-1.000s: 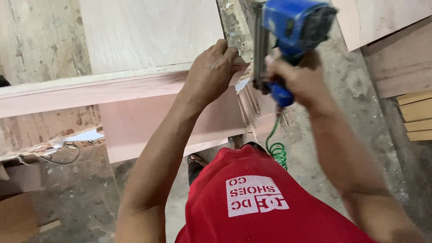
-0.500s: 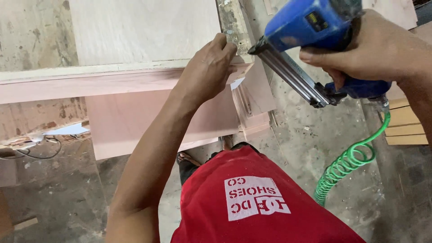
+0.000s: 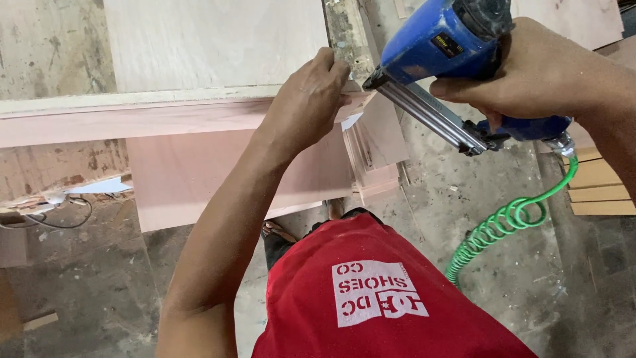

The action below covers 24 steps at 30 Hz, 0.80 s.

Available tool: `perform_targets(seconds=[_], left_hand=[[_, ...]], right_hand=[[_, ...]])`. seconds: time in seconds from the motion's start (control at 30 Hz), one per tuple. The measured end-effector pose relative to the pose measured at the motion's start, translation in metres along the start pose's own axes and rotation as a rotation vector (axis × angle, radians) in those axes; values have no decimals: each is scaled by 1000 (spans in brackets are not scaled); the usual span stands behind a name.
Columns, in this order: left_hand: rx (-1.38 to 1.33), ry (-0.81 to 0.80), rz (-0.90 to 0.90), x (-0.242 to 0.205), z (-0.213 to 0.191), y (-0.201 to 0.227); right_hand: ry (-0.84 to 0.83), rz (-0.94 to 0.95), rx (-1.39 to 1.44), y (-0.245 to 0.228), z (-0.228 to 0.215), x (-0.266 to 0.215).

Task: Assembling wooden furniture components using a pneumatic nail gun and a hammer in a workshop environment.

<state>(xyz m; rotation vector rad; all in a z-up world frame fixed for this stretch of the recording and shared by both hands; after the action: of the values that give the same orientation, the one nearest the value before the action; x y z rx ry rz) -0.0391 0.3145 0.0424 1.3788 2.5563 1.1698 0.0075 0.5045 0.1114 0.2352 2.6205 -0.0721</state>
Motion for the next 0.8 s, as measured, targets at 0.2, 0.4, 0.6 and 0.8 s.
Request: perform_targets(seconds=[0.2,0.4,0.6,0.8], left_hand=[[9,2,3,0,1,0],[7,-25,-37,1,2,-2],[8,-12,-10,0,2,-2],[55,3,16,-1,1,-1]], right_hand=[[-8,-5,-22,-7,-1,-1],[-2,-15,-32,-9,-2,1],[-27,-11,-48,-15,-4,0],[-34,12,-48,-14,-5,0]])
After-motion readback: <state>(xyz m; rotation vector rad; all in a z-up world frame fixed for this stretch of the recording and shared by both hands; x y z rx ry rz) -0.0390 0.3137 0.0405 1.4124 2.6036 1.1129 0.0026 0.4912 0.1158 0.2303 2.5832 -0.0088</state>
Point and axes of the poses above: each hand's wrist, its own x-axis towards the middle knuckle, its own z-axis out of the palm, y = z × x, the point moved 10 cm from there along x, towards the middle knuckle, and after that the axes turned 14 degrees about -x, right-handed, at the moved point
